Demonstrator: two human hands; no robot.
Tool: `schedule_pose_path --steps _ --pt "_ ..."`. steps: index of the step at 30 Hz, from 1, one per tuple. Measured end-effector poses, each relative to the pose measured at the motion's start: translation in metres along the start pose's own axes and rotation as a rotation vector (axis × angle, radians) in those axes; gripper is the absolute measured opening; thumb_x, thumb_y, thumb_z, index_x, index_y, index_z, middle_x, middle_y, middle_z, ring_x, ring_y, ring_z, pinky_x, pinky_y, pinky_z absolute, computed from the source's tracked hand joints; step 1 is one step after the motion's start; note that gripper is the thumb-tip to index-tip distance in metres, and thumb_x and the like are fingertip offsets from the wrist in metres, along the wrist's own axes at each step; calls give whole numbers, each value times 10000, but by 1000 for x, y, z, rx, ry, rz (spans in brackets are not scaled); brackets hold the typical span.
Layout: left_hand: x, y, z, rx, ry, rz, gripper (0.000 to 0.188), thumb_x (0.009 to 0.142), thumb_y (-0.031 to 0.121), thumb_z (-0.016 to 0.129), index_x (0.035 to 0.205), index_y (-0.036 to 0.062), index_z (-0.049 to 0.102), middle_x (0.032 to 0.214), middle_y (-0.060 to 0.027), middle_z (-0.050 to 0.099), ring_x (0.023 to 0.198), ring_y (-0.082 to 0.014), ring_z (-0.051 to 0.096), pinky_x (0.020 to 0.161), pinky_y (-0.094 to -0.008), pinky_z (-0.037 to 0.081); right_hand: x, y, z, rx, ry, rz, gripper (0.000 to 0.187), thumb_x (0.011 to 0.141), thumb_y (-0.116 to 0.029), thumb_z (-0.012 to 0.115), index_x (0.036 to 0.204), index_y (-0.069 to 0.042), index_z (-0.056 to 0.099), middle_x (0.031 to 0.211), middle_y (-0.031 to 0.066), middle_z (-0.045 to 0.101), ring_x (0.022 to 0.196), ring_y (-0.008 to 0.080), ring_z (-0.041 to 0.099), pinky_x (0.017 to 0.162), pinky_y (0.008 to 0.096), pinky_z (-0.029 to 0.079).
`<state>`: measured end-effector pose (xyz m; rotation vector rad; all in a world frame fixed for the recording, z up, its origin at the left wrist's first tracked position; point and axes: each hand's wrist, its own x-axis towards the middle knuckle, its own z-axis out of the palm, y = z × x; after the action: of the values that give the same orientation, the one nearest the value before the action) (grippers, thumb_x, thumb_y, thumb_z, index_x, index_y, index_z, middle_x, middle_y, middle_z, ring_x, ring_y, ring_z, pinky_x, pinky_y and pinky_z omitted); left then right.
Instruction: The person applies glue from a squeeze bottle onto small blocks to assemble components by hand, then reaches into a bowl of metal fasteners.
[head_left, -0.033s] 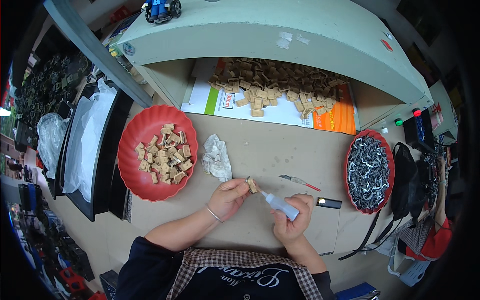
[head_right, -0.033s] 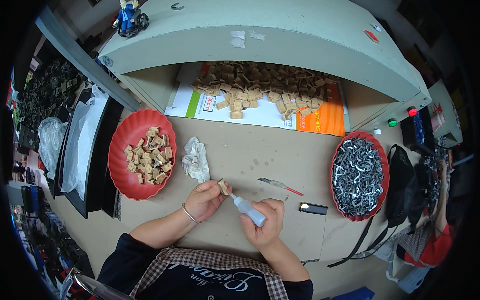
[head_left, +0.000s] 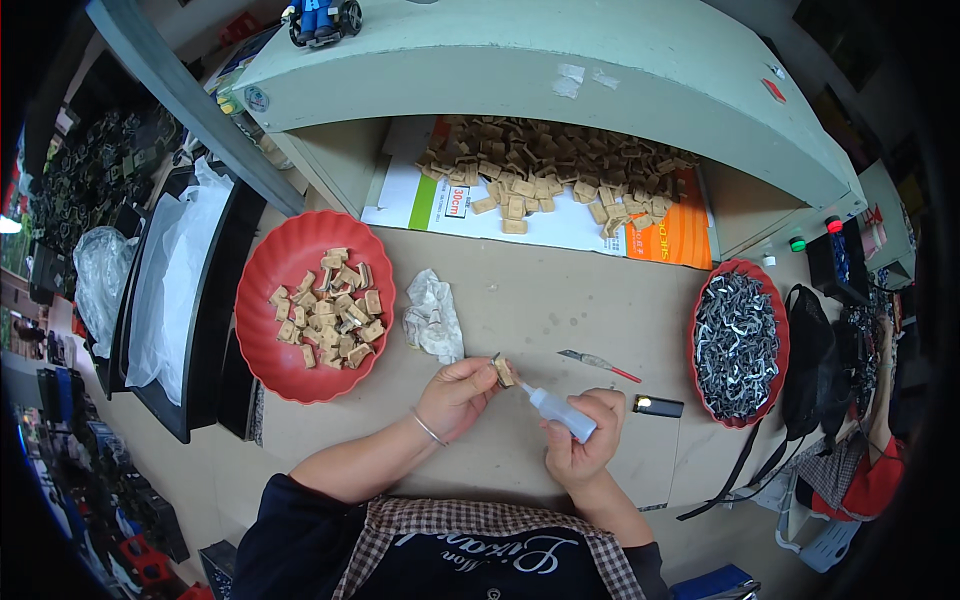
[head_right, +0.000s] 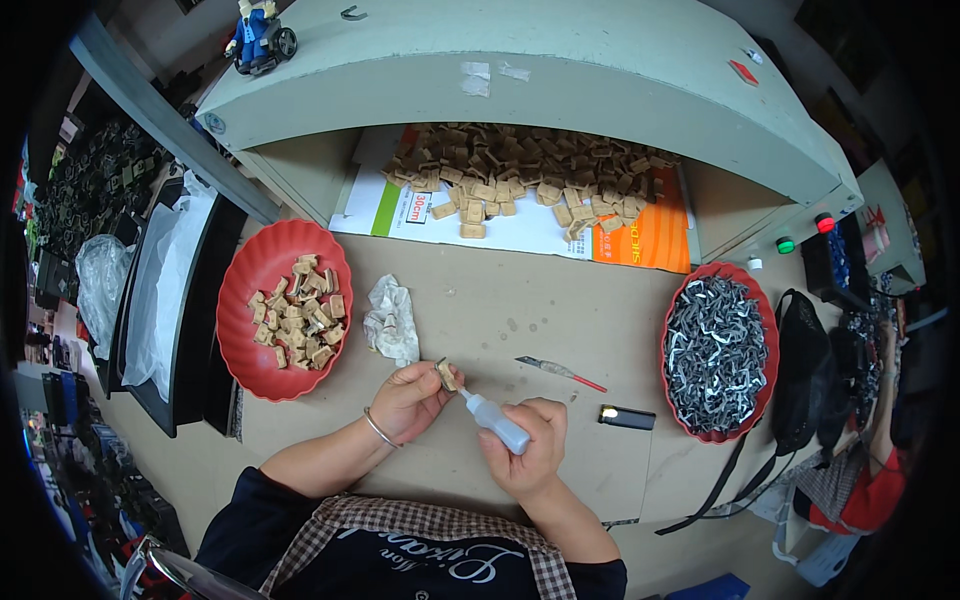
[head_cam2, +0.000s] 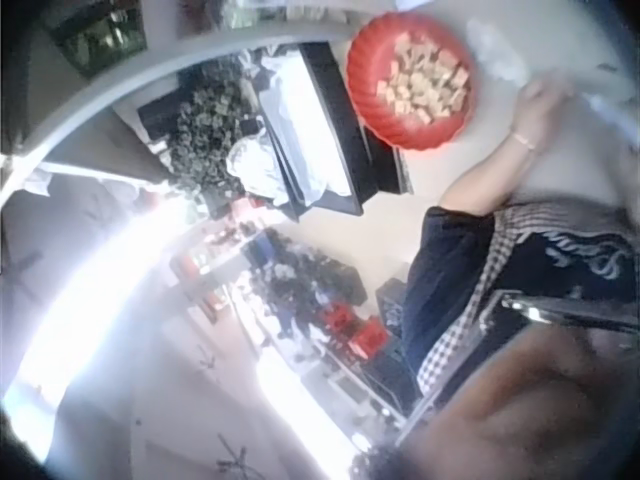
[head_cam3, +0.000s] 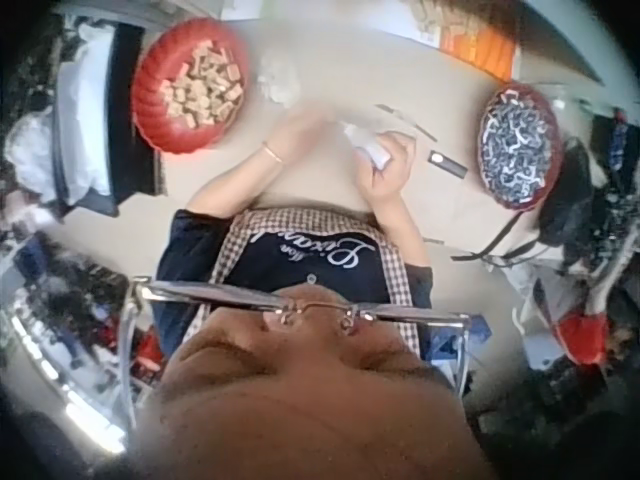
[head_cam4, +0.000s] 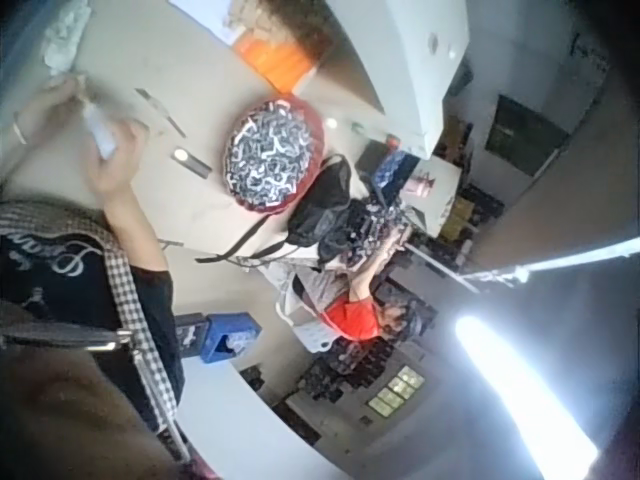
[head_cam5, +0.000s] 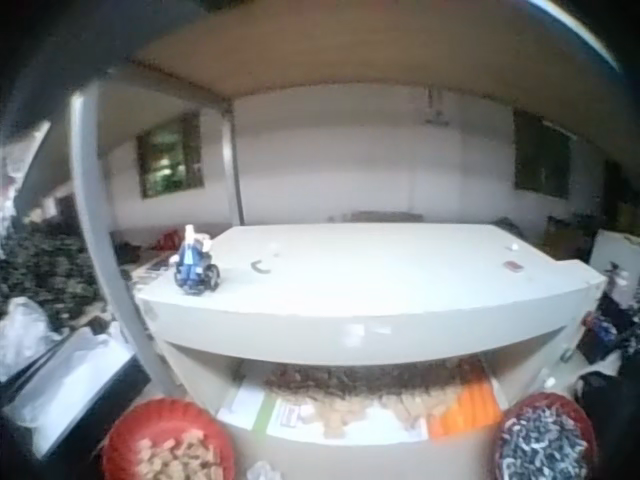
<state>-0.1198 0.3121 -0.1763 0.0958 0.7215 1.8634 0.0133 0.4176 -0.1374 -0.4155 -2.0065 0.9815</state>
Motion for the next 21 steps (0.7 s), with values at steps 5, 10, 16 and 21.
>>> schedule_pose_path --steps 5,10,16,21 --pt "0 1 -1 6 -1 -6 152 793 127 557 917 52 602 919 -54 591 915 -186 519 865 -327 377 6 -2 1 -64 -22 -109 339 719 -191 651 948 -18 471 811 118 472 685 201 462 556 268 408" --pt "0 0 0 -7 4 5 154 791 131 559 917 53 603 917 -54 592 915 -186 519 860 -326 380 6 -2 1 -93 -36 -137 347 714 -188 657 949 -18 468 819 121 473 684 204 462 550 268 410" --pt "1 0 0 9 -3 -1 152 789 136 563 907 48 603 909 -60 593 907 -181 523 862 -328 379 7 -3 4 -80 -13 -113 295 747 -230 604 904 -20 469 771 113 443 661 199 443 572 273 379" --pt "-1 1 1 20 16 -8 152 787 140 566 897 43 602 907 -60 591 905 -180 523 868 -329 376 7 -2 3 -99 -40 -149 351 702 -172 664 948 -15 470 817 120 471 693 203 464 552 267 411"
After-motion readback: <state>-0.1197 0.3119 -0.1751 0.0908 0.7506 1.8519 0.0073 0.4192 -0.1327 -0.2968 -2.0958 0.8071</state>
